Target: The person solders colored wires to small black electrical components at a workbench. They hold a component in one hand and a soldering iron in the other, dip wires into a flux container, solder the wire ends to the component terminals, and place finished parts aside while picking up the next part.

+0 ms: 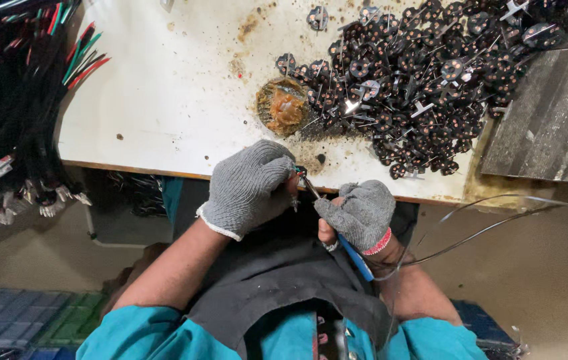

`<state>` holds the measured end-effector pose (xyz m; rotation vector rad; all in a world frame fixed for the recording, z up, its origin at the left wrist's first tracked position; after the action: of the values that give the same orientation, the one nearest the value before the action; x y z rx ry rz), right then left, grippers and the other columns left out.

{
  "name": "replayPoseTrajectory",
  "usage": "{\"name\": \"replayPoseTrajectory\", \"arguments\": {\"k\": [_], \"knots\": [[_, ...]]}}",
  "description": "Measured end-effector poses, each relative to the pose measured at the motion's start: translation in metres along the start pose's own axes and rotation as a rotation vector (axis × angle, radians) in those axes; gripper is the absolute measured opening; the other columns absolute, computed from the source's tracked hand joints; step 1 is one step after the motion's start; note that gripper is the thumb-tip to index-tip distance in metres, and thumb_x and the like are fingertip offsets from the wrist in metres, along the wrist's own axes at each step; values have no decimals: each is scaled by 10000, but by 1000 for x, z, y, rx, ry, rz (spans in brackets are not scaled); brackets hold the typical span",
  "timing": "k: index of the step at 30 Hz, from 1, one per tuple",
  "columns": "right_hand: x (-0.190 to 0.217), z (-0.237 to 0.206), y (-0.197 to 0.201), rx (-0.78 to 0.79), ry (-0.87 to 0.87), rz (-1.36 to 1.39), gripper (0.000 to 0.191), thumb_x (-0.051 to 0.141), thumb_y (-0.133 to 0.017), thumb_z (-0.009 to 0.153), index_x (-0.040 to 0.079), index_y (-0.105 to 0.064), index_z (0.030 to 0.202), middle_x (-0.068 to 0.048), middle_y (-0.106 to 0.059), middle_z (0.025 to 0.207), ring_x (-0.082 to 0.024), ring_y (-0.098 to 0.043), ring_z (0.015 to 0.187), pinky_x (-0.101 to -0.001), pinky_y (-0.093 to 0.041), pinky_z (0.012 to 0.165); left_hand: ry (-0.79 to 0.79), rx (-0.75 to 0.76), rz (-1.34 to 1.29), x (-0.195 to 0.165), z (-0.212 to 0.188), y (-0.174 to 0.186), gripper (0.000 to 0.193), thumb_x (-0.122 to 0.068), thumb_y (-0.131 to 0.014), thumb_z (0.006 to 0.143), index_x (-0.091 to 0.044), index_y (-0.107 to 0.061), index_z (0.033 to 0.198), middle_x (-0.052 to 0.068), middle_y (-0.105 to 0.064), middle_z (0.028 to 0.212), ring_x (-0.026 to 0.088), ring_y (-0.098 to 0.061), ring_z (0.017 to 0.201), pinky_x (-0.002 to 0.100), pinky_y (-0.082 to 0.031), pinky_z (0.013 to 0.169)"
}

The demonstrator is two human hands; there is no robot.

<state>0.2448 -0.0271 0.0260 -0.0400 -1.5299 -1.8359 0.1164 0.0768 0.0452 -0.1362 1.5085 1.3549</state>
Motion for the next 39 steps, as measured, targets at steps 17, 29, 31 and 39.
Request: {"name": "replayPoseTrajectory", "arguments": {"k": [17, 29, 31, 39], "knots": [[-19, -24, 89, -702, -497, 528, 458, 386, -663, 1007, -6, -544, 1212, 14, -698, 763, -71, -679, 692, -276, -498, 627, 24, -59, 52, -7, 0, 7, 117, -162, -785, 781, -134, -679, 822, 66, -687, 927, 287, -684, 798, 400, -547, 662], [-37, -17, 90, -346, -725, -133, 93, 101, -818, 916, 106, -778, 1000, -78, -750, 891, -223, -711, 752, -322, -549, 744, 68, 5, 79, -3, 2, -3, 119, -194, -777, 800, -134, -675, 782, 57, -702, 920, 287, -686, 777, 411, -543, 641], [-26, -4, 71, -242, -672, -96, 119, 90, -794, 876, 119, -785, 991, -91, -753, 888, -253, -707, 757, -340, -549, 734, 52, -13, 69, -4, 1, -1, 126, -191, -776, 807, -130, -668, 786, 61, -695, 917, 291, -683, 788, 414, -544, 655], [-22, 29, 43, -183, -595, 76, 121, 99, -786, 829, 130, -783, 947, -79, -737, 830, -266, -703, 732, -375, -545, 704, 30, -17, 83, -3, 1, -3, 123, -183, -772, 792, -126, -664, 797, 66, -692, 925, 290, -683, 800, 413, -546, 663]]}}
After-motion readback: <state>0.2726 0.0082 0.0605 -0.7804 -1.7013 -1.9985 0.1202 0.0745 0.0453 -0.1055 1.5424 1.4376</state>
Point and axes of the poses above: each hand's wrist, its own z-axis towards the middle knuckle, its own y-axis out of the back of the hand, x = y × z, the point moved 10 cm from there along z, towards the middle knuckle
